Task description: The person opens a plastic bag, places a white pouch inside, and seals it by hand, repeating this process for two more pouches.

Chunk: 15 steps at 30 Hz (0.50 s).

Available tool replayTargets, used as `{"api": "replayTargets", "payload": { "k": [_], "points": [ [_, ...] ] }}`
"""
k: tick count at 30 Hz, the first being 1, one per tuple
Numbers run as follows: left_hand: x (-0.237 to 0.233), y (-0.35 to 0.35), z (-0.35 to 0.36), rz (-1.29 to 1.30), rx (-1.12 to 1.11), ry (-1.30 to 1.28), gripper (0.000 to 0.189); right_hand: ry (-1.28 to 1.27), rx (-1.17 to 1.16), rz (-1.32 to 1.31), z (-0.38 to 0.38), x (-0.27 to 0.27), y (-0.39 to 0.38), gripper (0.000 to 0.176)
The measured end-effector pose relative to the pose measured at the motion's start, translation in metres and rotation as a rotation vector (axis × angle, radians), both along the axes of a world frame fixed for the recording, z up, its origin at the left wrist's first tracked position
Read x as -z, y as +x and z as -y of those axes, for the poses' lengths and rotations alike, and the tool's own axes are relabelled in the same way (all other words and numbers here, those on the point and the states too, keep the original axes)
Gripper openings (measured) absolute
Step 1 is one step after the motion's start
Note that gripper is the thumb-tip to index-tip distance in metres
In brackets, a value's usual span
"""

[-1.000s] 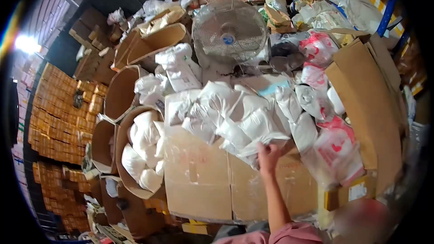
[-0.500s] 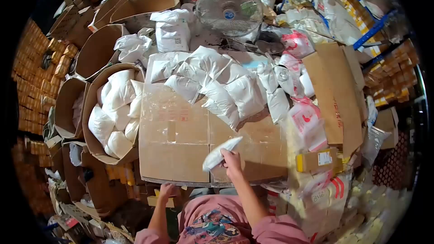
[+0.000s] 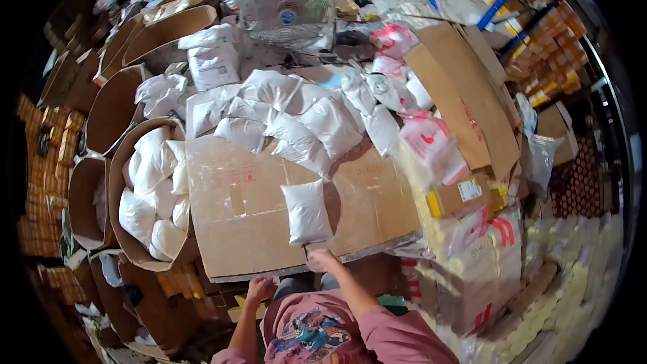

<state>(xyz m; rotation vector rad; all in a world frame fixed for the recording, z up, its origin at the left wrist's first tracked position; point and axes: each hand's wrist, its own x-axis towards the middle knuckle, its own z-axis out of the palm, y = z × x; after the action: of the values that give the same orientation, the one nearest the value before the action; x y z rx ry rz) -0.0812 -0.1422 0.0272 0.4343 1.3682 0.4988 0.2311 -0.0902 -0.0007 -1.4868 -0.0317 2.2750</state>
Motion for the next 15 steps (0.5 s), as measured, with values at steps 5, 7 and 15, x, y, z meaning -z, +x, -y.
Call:
{"api": "replayTargets", "payload": {
  "k": [5,7,15],
  "points": [
    [-0.022,-0.038,0.059,-0.107,-0.366,-0.290,0.008,-0.177,0.402,0.311,0.106,-0.020,0.075,0.019],
    [-0.019,-0.070,0.075,-0.286,0.341,-0.008,0.003,-0.139,0.626,0.380,0.141,-0.043,0.114,0.019],
    [-0.024,-0.050,0.010,-0.125,-0.189,-0.209,0.012,0.000,0.639,0.731,0.098,-0.093,0.244,0.013]
  ]
}}
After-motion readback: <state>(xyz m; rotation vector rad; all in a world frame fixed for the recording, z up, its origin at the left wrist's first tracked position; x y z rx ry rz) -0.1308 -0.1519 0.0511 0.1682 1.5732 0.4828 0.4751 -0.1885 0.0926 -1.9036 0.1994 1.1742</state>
